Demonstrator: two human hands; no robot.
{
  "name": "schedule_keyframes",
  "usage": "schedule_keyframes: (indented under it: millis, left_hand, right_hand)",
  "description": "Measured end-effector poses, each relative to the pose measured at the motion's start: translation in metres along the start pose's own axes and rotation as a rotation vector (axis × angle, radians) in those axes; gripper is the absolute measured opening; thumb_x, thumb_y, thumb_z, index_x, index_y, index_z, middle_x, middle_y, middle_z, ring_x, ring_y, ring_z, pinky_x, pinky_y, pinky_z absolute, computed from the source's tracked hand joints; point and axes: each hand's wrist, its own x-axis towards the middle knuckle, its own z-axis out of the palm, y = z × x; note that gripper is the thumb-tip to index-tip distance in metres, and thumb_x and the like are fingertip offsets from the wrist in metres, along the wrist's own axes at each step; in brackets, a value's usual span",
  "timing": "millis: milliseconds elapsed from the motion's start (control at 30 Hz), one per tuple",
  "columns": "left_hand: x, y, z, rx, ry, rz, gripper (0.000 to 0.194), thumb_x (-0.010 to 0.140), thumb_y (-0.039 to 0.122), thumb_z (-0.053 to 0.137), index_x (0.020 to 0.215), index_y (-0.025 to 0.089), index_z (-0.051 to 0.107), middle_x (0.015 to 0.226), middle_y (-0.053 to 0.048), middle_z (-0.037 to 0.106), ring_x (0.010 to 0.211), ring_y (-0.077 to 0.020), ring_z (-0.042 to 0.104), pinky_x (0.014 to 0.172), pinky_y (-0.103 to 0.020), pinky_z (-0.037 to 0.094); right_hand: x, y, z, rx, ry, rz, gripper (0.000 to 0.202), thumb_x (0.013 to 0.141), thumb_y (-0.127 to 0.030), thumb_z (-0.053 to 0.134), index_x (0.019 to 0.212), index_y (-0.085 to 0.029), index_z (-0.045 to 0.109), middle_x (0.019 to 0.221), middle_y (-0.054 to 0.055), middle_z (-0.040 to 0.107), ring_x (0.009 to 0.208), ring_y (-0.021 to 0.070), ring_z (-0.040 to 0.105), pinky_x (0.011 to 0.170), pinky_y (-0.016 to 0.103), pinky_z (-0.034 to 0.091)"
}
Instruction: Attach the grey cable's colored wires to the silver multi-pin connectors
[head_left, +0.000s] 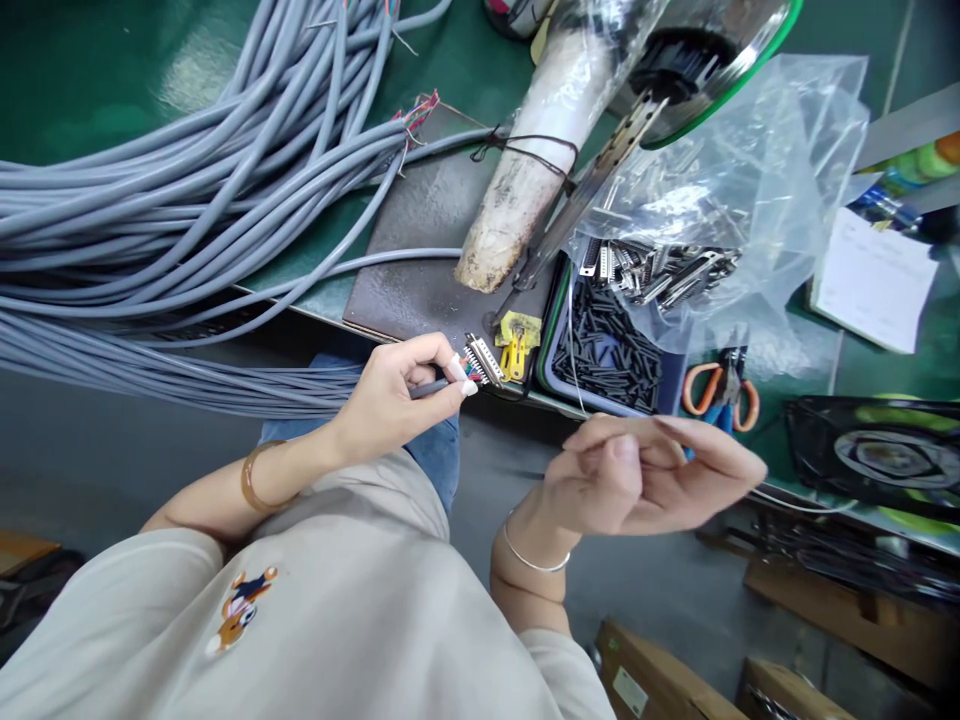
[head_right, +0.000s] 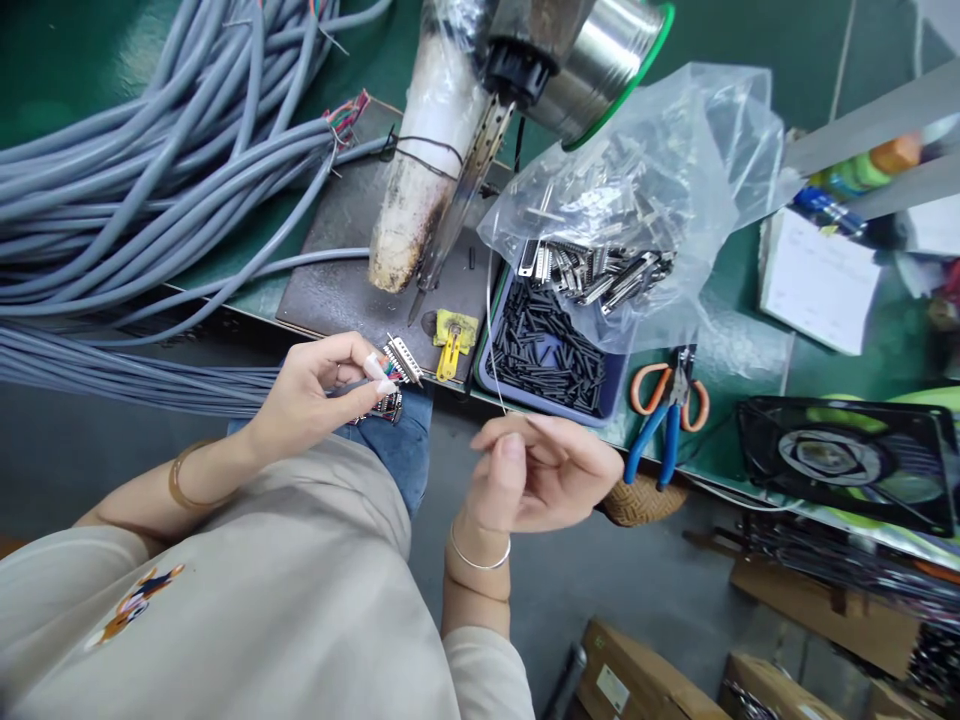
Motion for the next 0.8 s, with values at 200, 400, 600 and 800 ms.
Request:
schedule_keyframes:
  millis: [200,400,600,800]
  left_hand:
    - [0.007,0.002,-0.002,-0.130,-0.035,-0.104,0.022,0.078,0.023,0.077,0.074,0.018,0.056,0.056,0.006,0.048,0.044,-0.0036,0.035,0.040,-0.019,0.028]
    - [0.008,0.003,-0.003,-0.177,-0.054,-0.123,0.023,0.077,0.026,0.080,0.076,0.018,0.058,0.054,0.006,0.048,0.042,-0.0031,0.037,0.039,-0.017,0.030]
    - [0.009,0.002,-0.002,-0.198,-0.006,-0.142,0.025,0.076,0.024,0.082,0.076,0.017,0.058,0.053,0.007,0.049,0.039,-0.0020,0.038,0.037,-0.016,0.031]
    - [0.011,0.002,-0.002,-0.246,0.000,-0.165,0.028,0.073,0.023,0.085,0.075,0.016,0.058,0.056,0.007,0.052,0.040,-0.0012,0.037,0.036,-0.015,0.028]
  right_hand:
    - [-0.005,0.004,0.015,-0.041,-0.151,-0.068,0.018,0.093,-0.013,0.068,0.106,-0.025,0.067,0.099,0.001,0.081,0.084,0.0182,0.080,0.072,0.033,0.067]
    - [-0.004,0.008,0.018,-0.065,-0.268,-0.268,0.015,0.090,-0.013,0.071,0.099,-0.025,0.067,0.103,0.003,0.082,0.097,0.0215,0.080,0.075,0.036,0.068]
    - [-0.014,0.009,0.020,-0.065,-0.235,-0.318,0.017,0.089,-0.012,0.072,0.099,-0.025,0.066,0.095,0.001,0.083,0.076,0.0185,0.081,0.060,0.030,0.065]
    - [-0.013,0.014,0.021,-0.007,-0.190,-0.311,0.024,0.088,-0.008,0.071,0.104,-0.025,0.066,0.101,0.002,0.082,0.082,0.0193,0.081,0.068,0.034,0.067]
